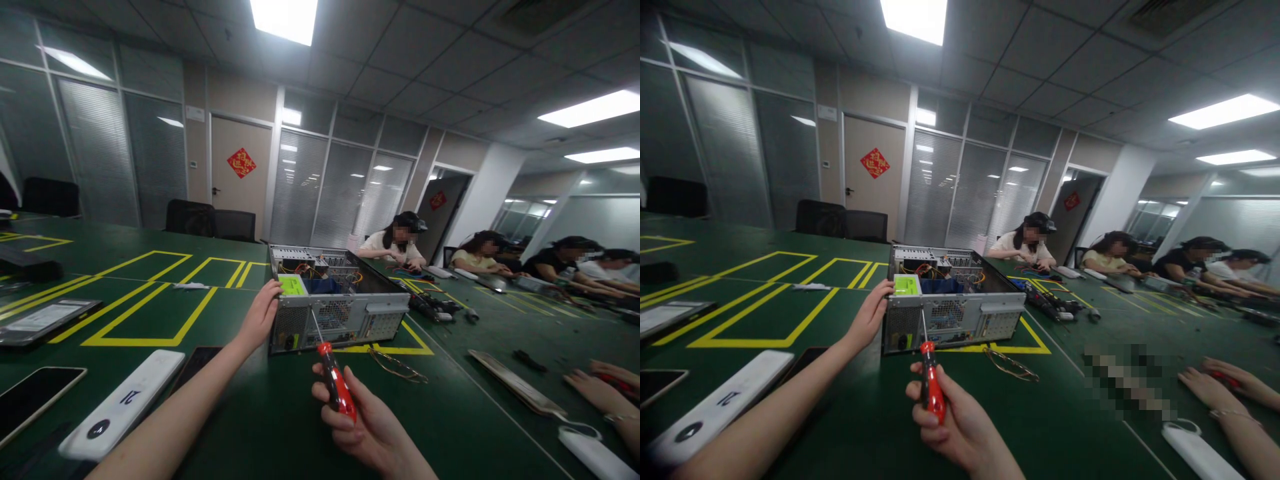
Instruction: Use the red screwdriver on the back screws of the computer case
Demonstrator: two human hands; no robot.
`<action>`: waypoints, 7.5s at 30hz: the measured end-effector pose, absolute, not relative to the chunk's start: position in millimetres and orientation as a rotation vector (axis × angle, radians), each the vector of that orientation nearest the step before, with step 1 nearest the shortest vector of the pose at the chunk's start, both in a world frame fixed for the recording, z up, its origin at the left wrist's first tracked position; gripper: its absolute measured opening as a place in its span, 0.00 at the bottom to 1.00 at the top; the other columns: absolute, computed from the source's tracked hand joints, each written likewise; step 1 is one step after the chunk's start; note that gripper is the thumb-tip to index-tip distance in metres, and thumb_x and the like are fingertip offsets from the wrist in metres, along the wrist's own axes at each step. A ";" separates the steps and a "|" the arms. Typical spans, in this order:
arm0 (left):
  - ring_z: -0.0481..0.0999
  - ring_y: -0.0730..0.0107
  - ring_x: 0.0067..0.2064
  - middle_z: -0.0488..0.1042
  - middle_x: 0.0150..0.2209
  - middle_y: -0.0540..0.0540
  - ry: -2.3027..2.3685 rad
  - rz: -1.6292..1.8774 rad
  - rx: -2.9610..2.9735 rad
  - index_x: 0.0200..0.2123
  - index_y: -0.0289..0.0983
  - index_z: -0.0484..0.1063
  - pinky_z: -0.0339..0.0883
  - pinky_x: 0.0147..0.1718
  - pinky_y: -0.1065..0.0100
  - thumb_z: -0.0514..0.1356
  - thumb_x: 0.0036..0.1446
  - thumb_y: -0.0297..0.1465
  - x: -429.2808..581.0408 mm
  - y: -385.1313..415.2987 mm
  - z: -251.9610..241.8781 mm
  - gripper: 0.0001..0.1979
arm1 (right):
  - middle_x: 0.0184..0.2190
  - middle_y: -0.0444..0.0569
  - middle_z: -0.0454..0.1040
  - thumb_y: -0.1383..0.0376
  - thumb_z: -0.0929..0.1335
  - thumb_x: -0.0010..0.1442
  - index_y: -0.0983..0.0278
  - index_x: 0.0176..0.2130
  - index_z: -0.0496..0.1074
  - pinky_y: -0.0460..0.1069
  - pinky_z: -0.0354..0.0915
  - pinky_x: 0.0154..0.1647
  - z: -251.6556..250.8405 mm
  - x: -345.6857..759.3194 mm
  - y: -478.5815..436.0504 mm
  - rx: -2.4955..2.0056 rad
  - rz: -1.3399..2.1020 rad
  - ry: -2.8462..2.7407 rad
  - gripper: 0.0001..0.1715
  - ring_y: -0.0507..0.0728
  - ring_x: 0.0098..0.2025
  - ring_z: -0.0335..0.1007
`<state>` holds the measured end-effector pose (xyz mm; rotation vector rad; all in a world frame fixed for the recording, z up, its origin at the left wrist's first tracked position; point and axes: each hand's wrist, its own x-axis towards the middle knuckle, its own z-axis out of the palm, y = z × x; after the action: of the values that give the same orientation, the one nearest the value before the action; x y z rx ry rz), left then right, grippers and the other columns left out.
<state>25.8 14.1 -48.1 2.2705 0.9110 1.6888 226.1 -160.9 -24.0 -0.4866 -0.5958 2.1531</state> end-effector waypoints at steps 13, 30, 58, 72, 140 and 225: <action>0.57 0.61 0.61 0.64 0.55 0.41 0.900 1.691 2.263 0.47 0.39 0.64 0.51 0.59 0.52 0.43 0.63 0.34 25.6 12.4 -46.7 0.15 | 0.39 0.50 0.70 0.65 0.71 0.49 0.64 0.53 0.58 0.43 0.62 0.33 -23.4 229.1 -158.7 -0.432 2.145 -0.826 0.34 0.51 0.37 0.69; 0.57 0.62 0.61 0.64 0.54 0.41 0.904 1.690 2.285 0.47 0.38 0.63 0.50 0.60 0.53 0.43 0.63 0.33 25.7 13.1 -47.3 0.14 | 0.48 0.52 0.68 0.68 0.70 0.47 0.59 0.55 0.54 0.47 0.60 0.35 -23.6 226.4 -159.1 -0.430 2.182 -0.907 0.38 0.56 0.41 0.69; 0.58 0.62 0.61 0.64 0.54 0.41 0.886 1.711 2.279 0.47 0.38 0.64 0.51 0.60 0.52 0.43 0.63 0.33 26.5 14.7 -47.8 0.15 | 0.29 0.51 0.75 0.64 0.66 0.46 0.65 0.42 0.59 0.41 0.58 0.17 -77.4 209.7 -136.3 -0.864 2.354 -1.134 0.22 0.54 0.24 0.73; 0.57 0.61 0.61 0.64 0.55 0.41 0.895 1.694 2.266 0.48 0.38 0.64 0.52 0.59 0.52 0.44 0.63 0.33 27.3 13.1 -46.9 0.15 | 0.30 0.50 0.74 0.63 0.65 0.46 0.65 0.43 0.57 0.44 0.60 0.22 -83.0 211.1 -133.0 -0.881 2.373 -1.179 0.24 0.54 0.25 0.72; 0.56 0.63 0.62 0.63 0.55 0.42 0.899 1.689 2.269 0.48 0.38 0.64 0.50 0.60 0.53 0.44 0.63 0.33 26.2 12.7 -46.3 0.15 | 0.31 0.46 0.72 0.66 0.73 0.45 0.67 0.43 0.65 0.47 0.58 0.31 -82.6 185.0 -153.6 -0.856 2.278 -0.693 0.26 0.51 0.29 0.71; 0.57 0.62 0.61 0.63 0.55 0.41 0.907 1.686 2.274 0.47 0.39 0.63 0.51 0.60 0.52 0.43 0.63 0.34 26.0 12.7 -46.6 0.15 | 0.25 0.42 0.66 0.57 0.67 0.54 0.66 0.34 0.65 0.38 0.41 0.12 -32.5 204.8 -160.0 -0.660 1.911 -0.527 0.14 0.43 0.18 0.55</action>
<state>26.0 12.7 -46.6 2.2743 0.9072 1.6857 204.8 -160.0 -32.5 -0.6599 -0.5268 1.9110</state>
